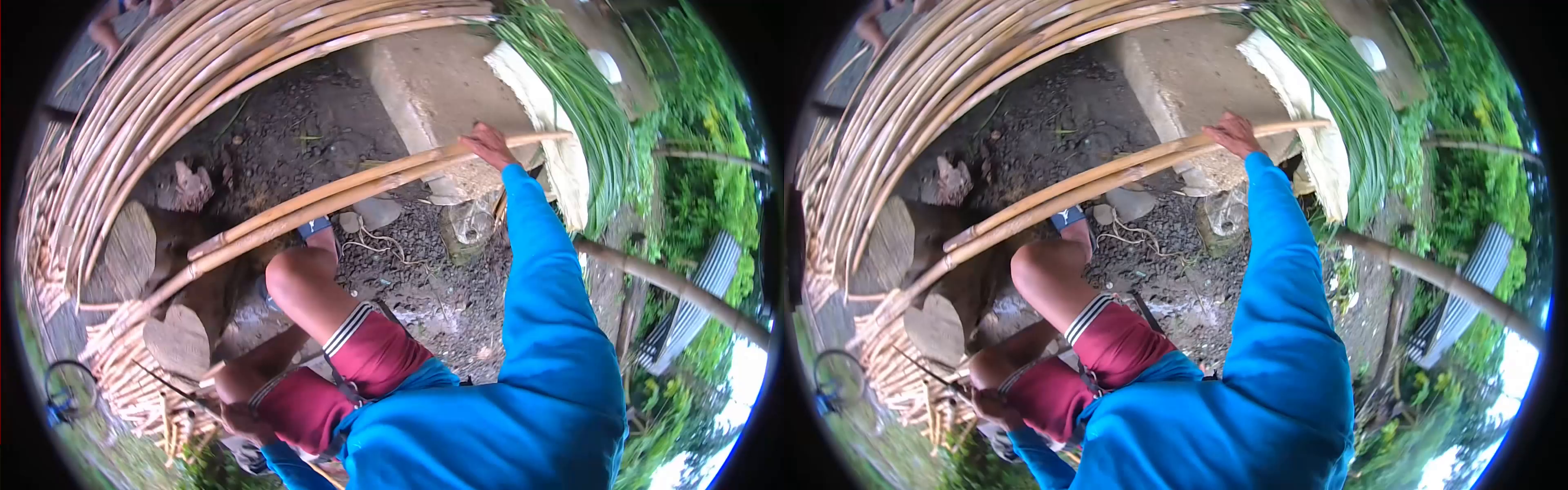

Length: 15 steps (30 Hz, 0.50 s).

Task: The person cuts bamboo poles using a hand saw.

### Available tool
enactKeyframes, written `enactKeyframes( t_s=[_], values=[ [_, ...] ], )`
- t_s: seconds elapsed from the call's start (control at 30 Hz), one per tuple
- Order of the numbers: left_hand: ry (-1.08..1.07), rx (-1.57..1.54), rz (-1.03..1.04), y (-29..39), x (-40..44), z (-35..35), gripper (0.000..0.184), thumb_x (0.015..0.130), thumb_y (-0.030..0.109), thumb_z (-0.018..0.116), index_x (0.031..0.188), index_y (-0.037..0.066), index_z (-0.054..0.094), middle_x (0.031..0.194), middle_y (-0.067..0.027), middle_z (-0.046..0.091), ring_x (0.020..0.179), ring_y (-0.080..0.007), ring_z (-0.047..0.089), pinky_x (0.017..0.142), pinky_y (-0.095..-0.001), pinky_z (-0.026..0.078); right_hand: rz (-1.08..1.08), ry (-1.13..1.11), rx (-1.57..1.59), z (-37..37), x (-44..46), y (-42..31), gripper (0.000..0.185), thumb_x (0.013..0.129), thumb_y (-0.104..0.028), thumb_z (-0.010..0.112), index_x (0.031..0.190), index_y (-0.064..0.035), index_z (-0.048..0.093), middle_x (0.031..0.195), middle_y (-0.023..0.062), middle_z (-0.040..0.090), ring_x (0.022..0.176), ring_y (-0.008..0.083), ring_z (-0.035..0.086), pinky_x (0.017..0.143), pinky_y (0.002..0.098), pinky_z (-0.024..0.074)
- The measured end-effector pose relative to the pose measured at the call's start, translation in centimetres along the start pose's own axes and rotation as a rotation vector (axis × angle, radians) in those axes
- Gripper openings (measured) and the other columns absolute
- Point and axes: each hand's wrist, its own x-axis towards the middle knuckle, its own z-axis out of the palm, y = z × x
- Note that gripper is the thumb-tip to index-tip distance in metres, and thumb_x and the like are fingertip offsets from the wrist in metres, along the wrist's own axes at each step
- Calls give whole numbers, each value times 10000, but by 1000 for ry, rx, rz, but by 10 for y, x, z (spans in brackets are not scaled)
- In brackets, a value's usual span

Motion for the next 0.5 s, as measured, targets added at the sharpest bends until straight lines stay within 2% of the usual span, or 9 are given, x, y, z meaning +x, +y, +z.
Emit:
enactKeyframes(
  t_s=[0.03, 0.13, 0.27, 0.33, 0.37, 0.4, 0.43, 0.47, 0.5],
  values=[
    [12, 4, -26, 2, 2, 3, 393, 933, 262, 514, 578, 131, 409, 498, 6, 365, 395, -104, 329, 372, -261, 273, 5, 14, -21, 5, 2, 1, 494, 842, -581, 594, 769, -110, 722, 871, 108, 597, 962, 293, 568, 852, 439, 399],
    [-18, 89, 77, 5, -3, 8, 405, 933, 263, 511, 567, 137, 387, 487, 2, 367, 388, -105, 329, 363, -259, 268, 14, 19, 10, 10, 2, 2, 493, 840, -592, 585, 770, -130, 743, 915, 87, 609, 978, 293, 565, 870, 452, 397],
    [-36, 91, 44, 8, -1, 9, 399, 931, 260, 510, 572, 135, 390, 484, -5, 374, 378, -106, 326, 355, -261, 272, 16, -45, 41, 9, 5, 19, 492, 835, -597, 589, 807, -132, 745, 939, 82, 620, 997, 295, 563, 885, 447, 396],
    [5, 60, -10, 8, -3, 9, 397, 933, 269, 512, 578, 136, 391, 486, 0, 371, 379, -103, 323, 355, -260, 273, -135, 68, 66, 12, 5, 34, 486, 831, -579, 603, 785, -109, 718, 934, 96, 627, 988, 307, 572, 839, 446, 411],
    [37, 62, -21, 12, -9, 16, 397, 933, 275, 513, 582, 137, 389, 490, 3, 369, 383, -99, 322, 355, -257, 272, -36, -32, 48, 3, 9, 36, 456, 841, -546, 606, 793, -104, 706, 897, 108, 624, 946, 317, 583, 792, 454, 420],
    [-10, 118, 70, 12, -16, 18, 407, 945, 280, 509, 586, 147, 371, 503, 14, 363, 396, -92, 317, 354, -261, 267, 46, -139, 33, -1, 13, 37, 427, 850, -514, 610, 802, -98, 694, 859, 120, 622, 903, 327, 595, 745, 461, 429],
    [57, -32, -80, 4, -3, 9, 377, 961, 270, 498, 614, 143, 422, 532, 21, 387, 425, -82, 340, 378, -265, 295, -84, 74, 65, 11, 11, 43, 399, 868, -459, 603, 770, -77, 663, 763, 142, 590, 772, 345, 590, 652, 484, 414],
    [-28, 52, -46, -28, 34, -27, 310, 969, 244, 487, 685, 120, 507, 559, 31, 411, 457, -71, 375, 413, -260, 324, -191, 192, 71, 16, 8, 40, 395, 875, -429, 605, 735, -61, 624, 705, 143, 553, 705, 339, 561, 631, 489, 403],
    [-46, -49, -60, -51, 54, -48, 209, 960, 206, 502, 794, 93, 561, 581, 36, 436, 493, -60, 411, 447, -248, 344, -88, 120, 176, 22, 11, 53, 375, 871, -388, 629, 705, -53, 603, 704, 134, 525, 700, 320, 537, 636, 472, 394]
  ],
)
